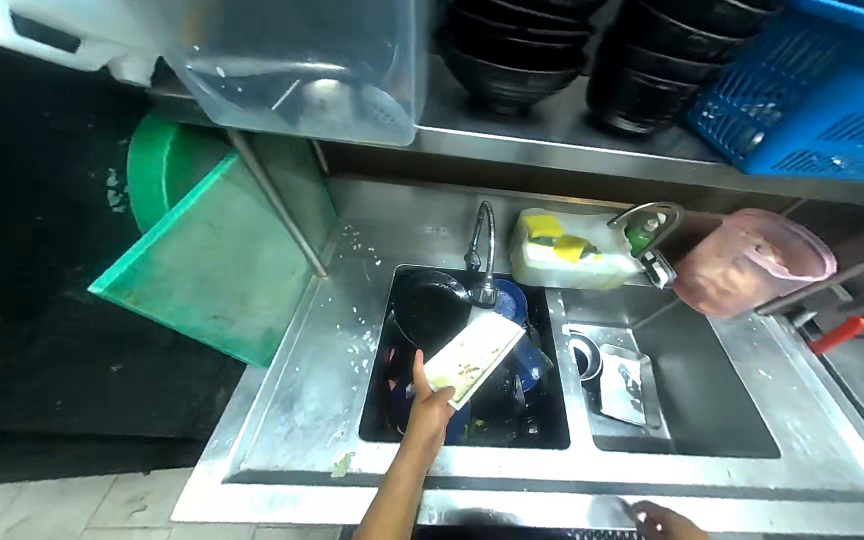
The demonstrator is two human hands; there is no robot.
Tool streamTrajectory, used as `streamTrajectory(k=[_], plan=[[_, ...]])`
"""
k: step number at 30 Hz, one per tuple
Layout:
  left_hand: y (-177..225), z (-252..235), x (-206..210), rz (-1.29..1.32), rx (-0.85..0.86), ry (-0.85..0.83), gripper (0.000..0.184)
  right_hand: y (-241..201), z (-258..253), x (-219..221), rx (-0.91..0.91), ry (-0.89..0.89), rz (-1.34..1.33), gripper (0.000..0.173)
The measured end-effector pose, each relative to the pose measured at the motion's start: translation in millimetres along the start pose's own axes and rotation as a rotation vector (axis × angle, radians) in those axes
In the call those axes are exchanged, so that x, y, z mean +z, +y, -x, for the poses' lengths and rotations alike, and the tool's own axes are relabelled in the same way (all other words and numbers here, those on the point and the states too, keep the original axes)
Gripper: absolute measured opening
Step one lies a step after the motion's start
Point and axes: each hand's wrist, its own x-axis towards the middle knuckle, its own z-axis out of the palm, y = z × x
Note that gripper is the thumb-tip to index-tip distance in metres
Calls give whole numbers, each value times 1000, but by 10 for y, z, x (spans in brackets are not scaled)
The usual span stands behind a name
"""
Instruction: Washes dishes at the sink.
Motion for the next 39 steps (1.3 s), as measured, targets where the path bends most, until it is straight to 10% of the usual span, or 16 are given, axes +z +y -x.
streamTrajectory(k=[10, 17, 33, 39], plan=[[-366, -492, 419, 80, -199, 18, 97, -1149, -1267, -1634, -272, 250, -570, 38], [-386, -817, 385, -30, -312, -11, 90, -1747, -1736, -1480, -188, 136, -1112, 38], [257, -1060, 224, -538, -176, 306, 39, -2045, -2222, -834, 48, -8, -815, 34], [156, -981, 102, -642, -111, 260, 85, -2172, -2176, -976, -64, 79, -833, 27]])
